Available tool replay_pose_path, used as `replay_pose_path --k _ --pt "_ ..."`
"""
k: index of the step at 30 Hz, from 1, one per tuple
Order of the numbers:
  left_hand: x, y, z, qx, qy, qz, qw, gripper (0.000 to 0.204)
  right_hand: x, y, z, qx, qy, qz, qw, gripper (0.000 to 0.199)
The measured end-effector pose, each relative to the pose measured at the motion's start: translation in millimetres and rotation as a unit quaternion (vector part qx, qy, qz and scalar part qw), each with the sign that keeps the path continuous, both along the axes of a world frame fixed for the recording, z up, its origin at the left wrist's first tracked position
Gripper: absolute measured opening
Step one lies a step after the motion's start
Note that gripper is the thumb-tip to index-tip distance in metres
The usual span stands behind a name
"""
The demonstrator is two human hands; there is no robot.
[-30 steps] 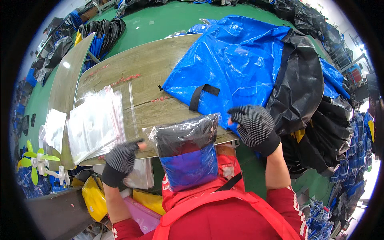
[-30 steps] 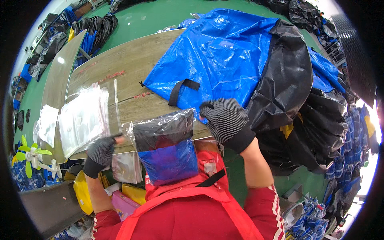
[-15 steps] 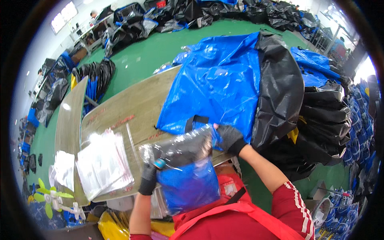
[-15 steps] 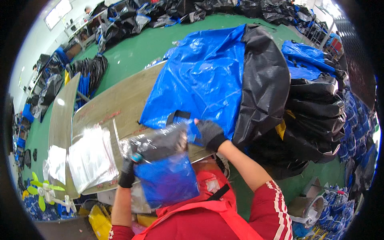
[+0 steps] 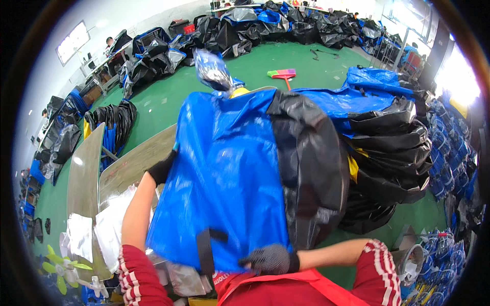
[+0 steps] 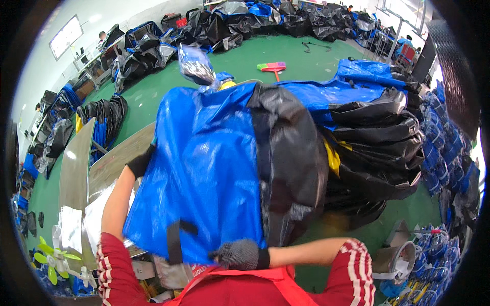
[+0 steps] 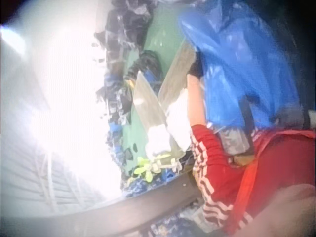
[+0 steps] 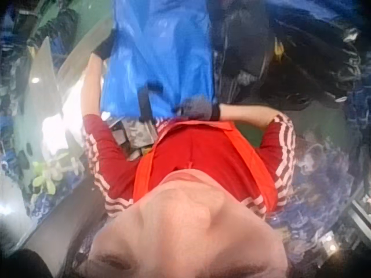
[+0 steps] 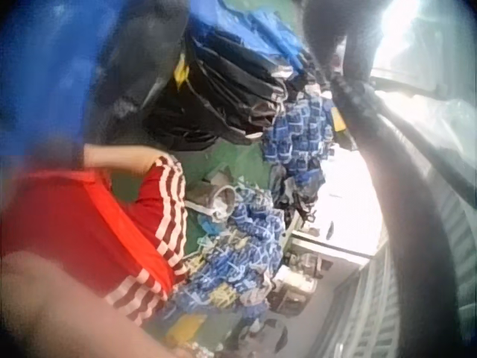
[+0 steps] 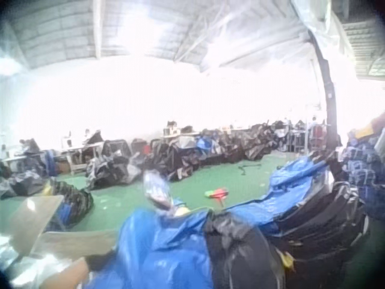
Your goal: The person repeatedly folds large blue and black tarps on a table, then places each folded tarp into a clear plastic bag. The person handles the tarps and bags by hand, repeating the fold-and-bag cycle multiple times.
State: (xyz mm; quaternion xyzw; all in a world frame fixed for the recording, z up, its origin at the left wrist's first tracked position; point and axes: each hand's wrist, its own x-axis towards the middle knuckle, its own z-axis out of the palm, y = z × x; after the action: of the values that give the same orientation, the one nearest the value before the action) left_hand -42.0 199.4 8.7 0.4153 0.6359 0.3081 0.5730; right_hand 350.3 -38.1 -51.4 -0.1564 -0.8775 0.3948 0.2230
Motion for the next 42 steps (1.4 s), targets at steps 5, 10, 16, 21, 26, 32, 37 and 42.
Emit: replay_pose_path --k 5,10,16,21,26,32,37,42 --pt "-28 -37 -14 0.114 -0.003 -0.01 0.993 0.054 -45 -3 27 0.076 -0.143 0.149 0.976 0.023" --pt "-96 -124 -1 0.363 0.314 0.063 0.875 0.051 8 166 85 0.225 -0.154 -0.248 0.93 0.03" --pt "-190 -236 -84 0.113 0.587 0.128 0.791 0.049 131 257 -5 0.27 -0.395 -0.292 0.828 0.074" --pt "-169 -211 -73 -0.052 0.633 0.133 0.761 0.056 118 262 27 -0.107 -0.379 -0.267 0.88 0.081" --pt "64 -139 -16 0.366 0.53 -0.108 0.758 0.057 44 288 48 0.187 -0.528 -0.234 0.795 0.066" --pt "306 -225 -95 0.53 0.109 -0.422 0.727 0.055 42 354 1 0.399 -0.296 -0.267 0.826 0.088" --pt "253 -140 -68 0.203 -0.014 -0.551 0.809 0.04 30 337 9 0.127 -0.532 -0.27 0.793 0.074" --pt "210 -14 -61 0.474 0.392 -0.249 0.748 0.069 -8 332 25 0.43 -0.237 -0.063 0.869 0.032"
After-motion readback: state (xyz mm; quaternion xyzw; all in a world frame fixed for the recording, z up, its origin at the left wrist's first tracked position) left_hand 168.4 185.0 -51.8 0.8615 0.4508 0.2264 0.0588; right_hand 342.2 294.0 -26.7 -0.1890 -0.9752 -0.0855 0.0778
